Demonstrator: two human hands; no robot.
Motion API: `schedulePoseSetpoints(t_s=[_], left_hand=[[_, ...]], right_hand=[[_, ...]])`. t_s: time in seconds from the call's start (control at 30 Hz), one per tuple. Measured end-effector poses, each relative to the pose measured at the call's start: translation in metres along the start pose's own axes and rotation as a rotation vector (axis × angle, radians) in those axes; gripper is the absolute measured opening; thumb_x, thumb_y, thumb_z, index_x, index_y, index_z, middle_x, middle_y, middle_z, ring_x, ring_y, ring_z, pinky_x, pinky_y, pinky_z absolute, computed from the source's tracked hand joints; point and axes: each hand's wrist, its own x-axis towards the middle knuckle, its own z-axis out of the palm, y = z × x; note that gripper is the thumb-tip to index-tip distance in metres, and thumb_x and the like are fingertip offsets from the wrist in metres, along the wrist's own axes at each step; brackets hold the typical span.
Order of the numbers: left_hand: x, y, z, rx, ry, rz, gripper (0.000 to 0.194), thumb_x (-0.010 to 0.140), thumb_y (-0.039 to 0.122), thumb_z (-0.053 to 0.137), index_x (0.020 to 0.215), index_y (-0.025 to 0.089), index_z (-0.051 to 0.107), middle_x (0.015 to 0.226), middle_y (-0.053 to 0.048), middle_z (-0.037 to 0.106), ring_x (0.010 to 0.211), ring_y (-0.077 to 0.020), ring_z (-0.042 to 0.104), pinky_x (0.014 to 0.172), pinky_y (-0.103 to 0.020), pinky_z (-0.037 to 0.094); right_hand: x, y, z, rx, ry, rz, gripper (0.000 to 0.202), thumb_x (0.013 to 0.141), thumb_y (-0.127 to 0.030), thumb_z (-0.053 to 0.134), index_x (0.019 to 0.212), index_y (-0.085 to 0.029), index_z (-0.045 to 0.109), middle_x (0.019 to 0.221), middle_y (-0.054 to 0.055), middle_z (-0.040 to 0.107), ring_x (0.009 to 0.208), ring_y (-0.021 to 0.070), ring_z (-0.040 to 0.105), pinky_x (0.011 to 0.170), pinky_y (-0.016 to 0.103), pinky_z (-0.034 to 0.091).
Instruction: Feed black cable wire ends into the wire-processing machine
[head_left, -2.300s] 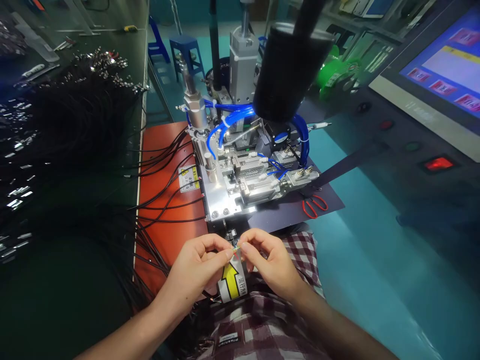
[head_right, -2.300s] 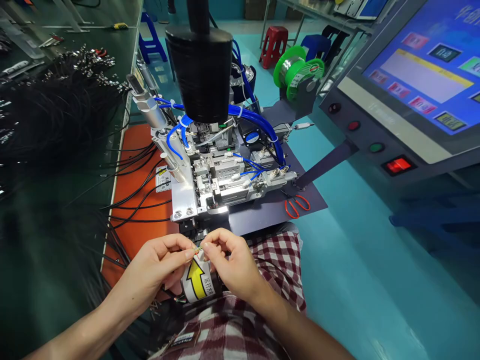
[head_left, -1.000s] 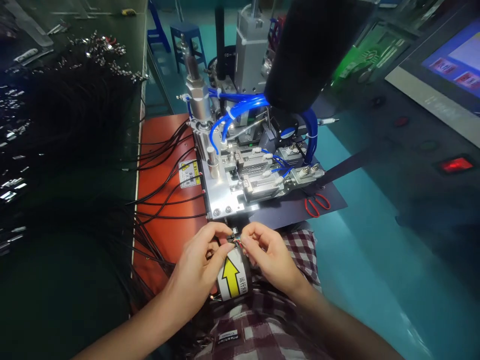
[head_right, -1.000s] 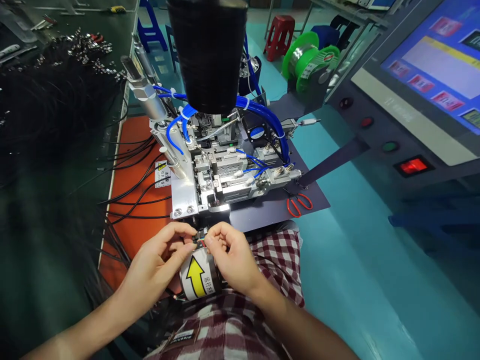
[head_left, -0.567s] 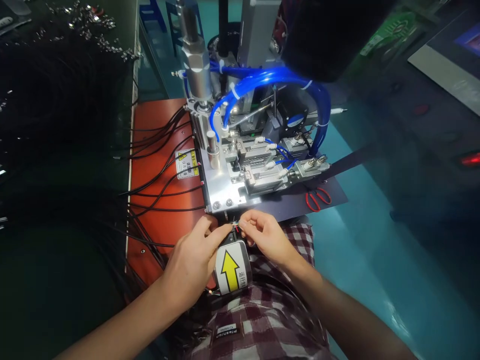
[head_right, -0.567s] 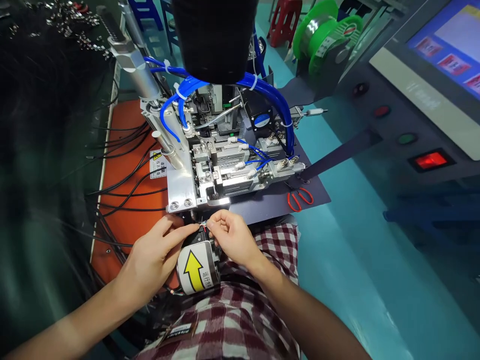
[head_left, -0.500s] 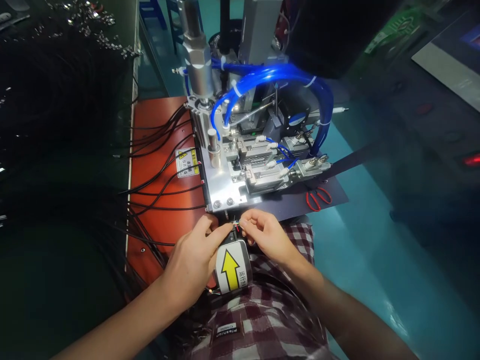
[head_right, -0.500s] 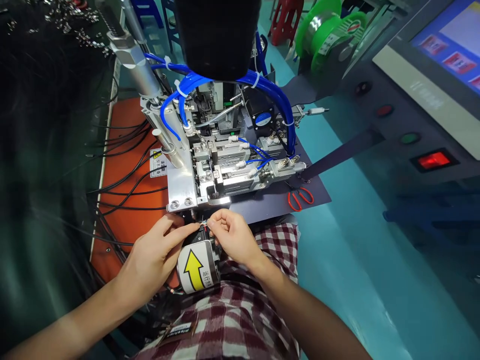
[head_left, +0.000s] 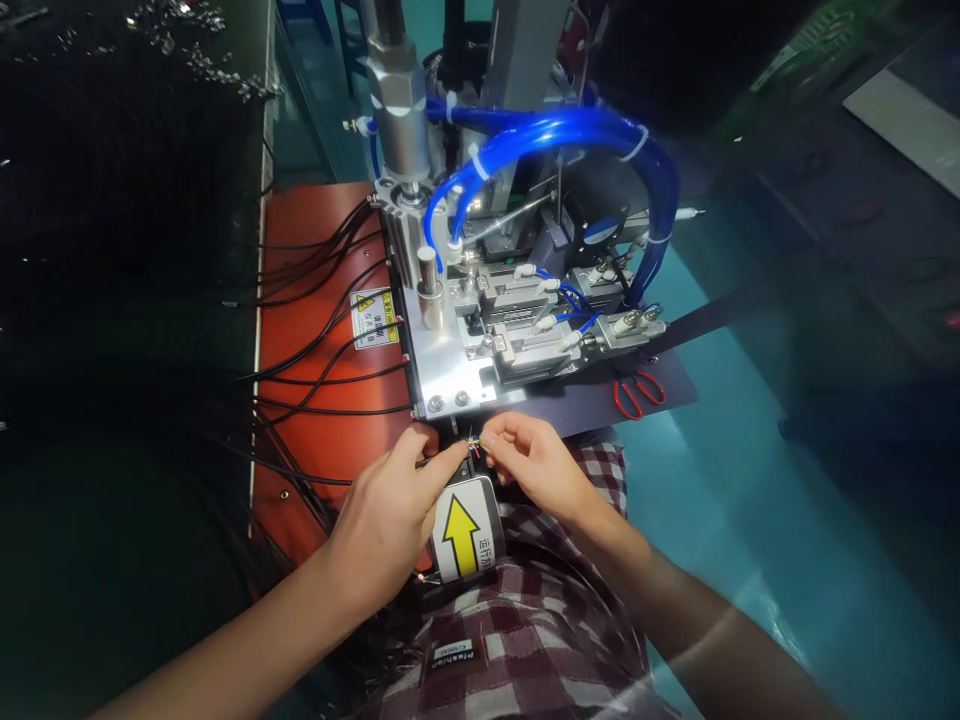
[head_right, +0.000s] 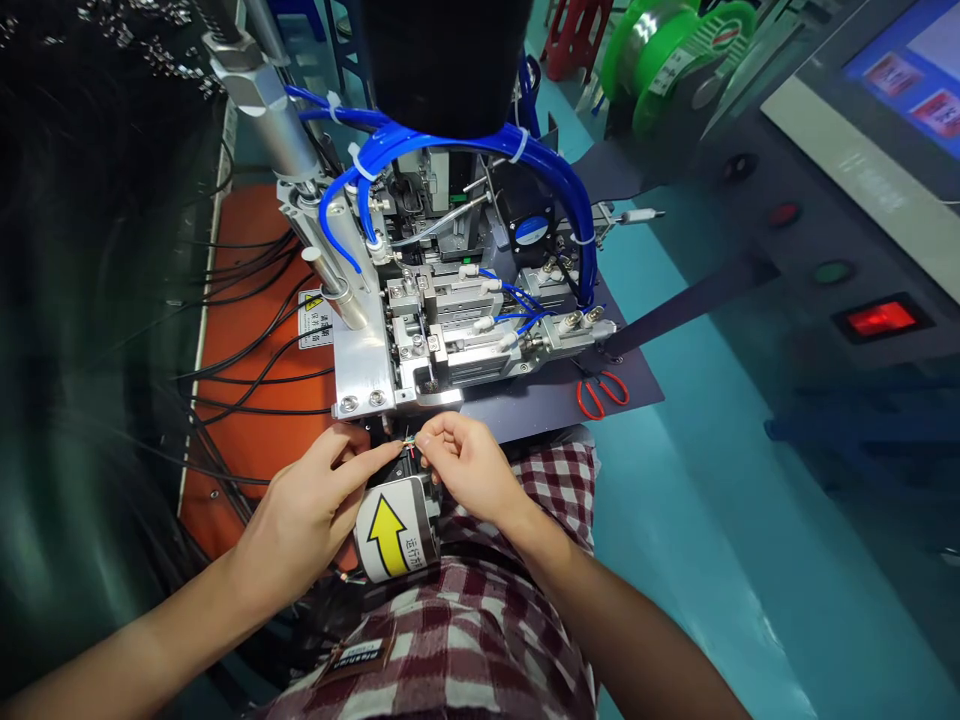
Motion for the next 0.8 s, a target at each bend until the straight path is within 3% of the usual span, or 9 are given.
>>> schedulePoseSetpoints(t_s=[0.43, 0.8], left_hand=[[0.0013, -0.0001, 0.0006, 0.100, 0.047, 0.069, 0.035, 0.085, 0.010, 0.040, 0.114, 0.016, 0.059, 0.090, -0.009, 0.053, 0.071, -0.0181, 0.058, 0.057, -0.028, 0.051], [0.0026, 0.0034, 0.0028, 0.270, 0.097, 0.137, 0.032, 0.082, 0.007, 0.045, 0.109, 0.012, 0.062, 0.085, -0.010, 0.057, 0.069, -0.0214, 0.057, 0.056, -0.032, 0.050]], right_hand=[[-0.0009, 0.0008, 0.0006, -0.047, 0.019, -0.018, 0.022, 0.081, -0.036, 0.056, 0.071, -0.016, 0.052, 0.059, -0.003, 0.049, 0.049, 0.0095, 0.043, 0.047, 0.023, 0.036], [-0.0050, 0.0037, 0.0051, -0.369, 0.160, -0.149, 0.016, 0.085, -0.027, 0.050, 0.072, -0.018, 0.053, 0.060, -0.003, 0.051, 0.053, 0.0111, 0.045, 0.051, 0.023, 0.036]])
